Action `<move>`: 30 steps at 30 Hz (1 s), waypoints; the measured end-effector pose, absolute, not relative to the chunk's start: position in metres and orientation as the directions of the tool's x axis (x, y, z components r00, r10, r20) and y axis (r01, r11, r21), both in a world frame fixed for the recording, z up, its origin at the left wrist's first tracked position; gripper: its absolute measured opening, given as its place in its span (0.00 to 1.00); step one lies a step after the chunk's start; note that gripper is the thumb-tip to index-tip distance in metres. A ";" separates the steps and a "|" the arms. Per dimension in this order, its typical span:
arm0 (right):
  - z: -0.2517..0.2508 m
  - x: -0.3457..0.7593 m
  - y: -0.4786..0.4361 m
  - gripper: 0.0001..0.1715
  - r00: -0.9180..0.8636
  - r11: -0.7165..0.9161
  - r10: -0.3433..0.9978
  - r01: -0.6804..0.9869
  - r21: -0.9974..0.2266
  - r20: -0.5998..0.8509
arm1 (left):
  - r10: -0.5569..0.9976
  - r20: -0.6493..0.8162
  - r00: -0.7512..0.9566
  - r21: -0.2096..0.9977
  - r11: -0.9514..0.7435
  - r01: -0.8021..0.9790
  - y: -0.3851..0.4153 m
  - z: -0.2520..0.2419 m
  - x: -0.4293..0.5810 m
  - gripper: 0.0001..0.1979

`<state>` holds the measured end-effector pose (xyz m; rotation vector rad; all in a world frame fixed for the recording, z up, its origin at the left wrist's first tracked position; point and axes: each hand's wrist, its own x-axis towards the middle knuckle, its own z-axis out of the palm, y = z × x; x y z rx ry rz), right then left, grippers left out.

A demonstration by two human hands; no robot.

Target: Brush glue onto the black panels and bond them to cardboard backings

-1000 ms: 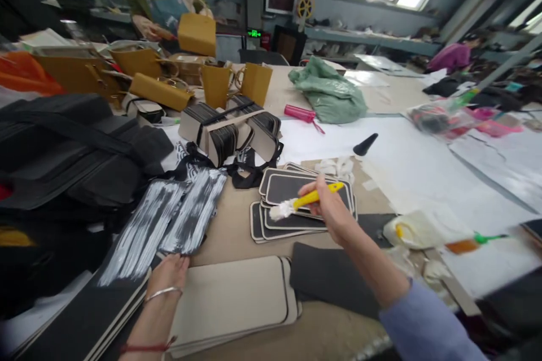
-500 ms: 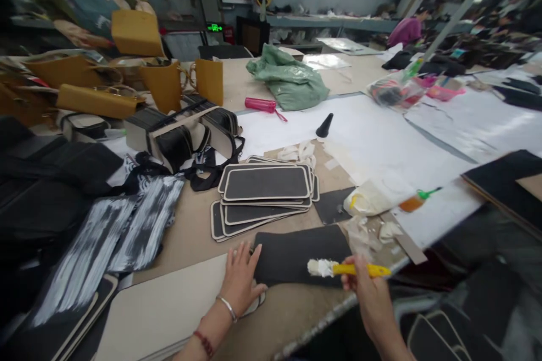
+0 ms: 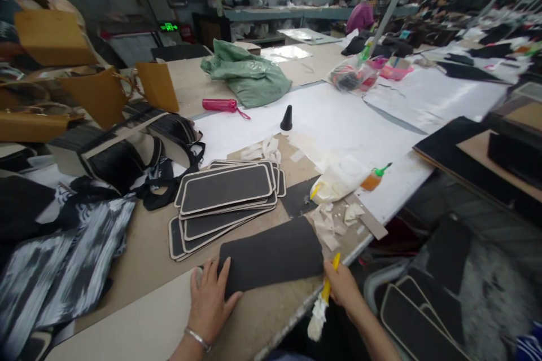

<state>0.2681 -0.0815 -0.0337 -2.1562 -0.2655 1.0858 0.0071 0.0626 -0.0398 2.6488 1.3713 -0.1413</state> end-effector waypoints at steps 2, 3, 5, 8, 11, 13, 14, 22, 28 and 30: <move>-0.029 0.272 -0.080 0.22 0.628 -0.768 0.436 -0.114 -0.630 -0.645 | 0.816 -0.098 0.569 0.068 -0.565 0.822 0.058 -0.042 0.007 0.27; -0.027 0.275 -0.079 0.22 0.629 -0.784 0.422 -0.110 -0.611 -0.653 | 0.822 -0.070 0.565 0.056 -0.562 0.825 0.056 -0.043 0.006 0.26; -0.023 0.279 -0.076 0.24 0.632 -0.802 0.414 -0.087 -0.591 -0.655 | 0.829 -0.017 0.559 0.038 -0.558 0.829 0.052 -0.046 0.006 0.25; -0.021 0.284 -0.068 0.26 0.644 -0.781 0.450 -0.052 -0.622 -0.618 | 0.834 0.056 0.549 0.034 -0.551 0.834 0.047 -0.049 0.007 0.24; -0.017 0.290 -0.060 0.27 0.653 -0.758 0.489 -0.009 -0.652 -0.578 | 0.839 0.112 0.532 0.053 -0.540 0.840 0.043 -0.050 0.010 0.24; -0.012 0.291 -0.054 0.27 0.663 -0.735 0.526 0.039 -0.677 -0.533 | 0.843 0.144 0.518 0.075 -0.531 0.844 0.041 -0.051 0.011 0.24; -0.008 0.291 -0.051 0.26 0.668 -0.707 0.550 0.052 -0.705 -0.502 | 0.844 0.164 0.511 0.091 -0.528 0.844 0.040 -0.052 0.011 0.24; 0.020 0.251 -0.012 0.27 0.662 -0.338 0.680 -0.098 -0.936 -0.315 | 0.730 0.331 0.598 0.240 -0.678 0.694 0.036 -0.072 -0.001 0.12; 0.014 0.213 0.010 0.25 0.590 -0.304 0.760 -0.046 -0.952 -0.271 | 0.657 0.341 0.672 0.251 -0.752 0.609 0.037 -0.087 -0.006 0.15; 0.012 0.200 0.017 0.25 0.576 -0.288 0.783 -0.003 -0.958 -0.237 | 0.636 0.350 0.687 0.252 -0.771 0.585 0.037 -0.091 -0.007 0.15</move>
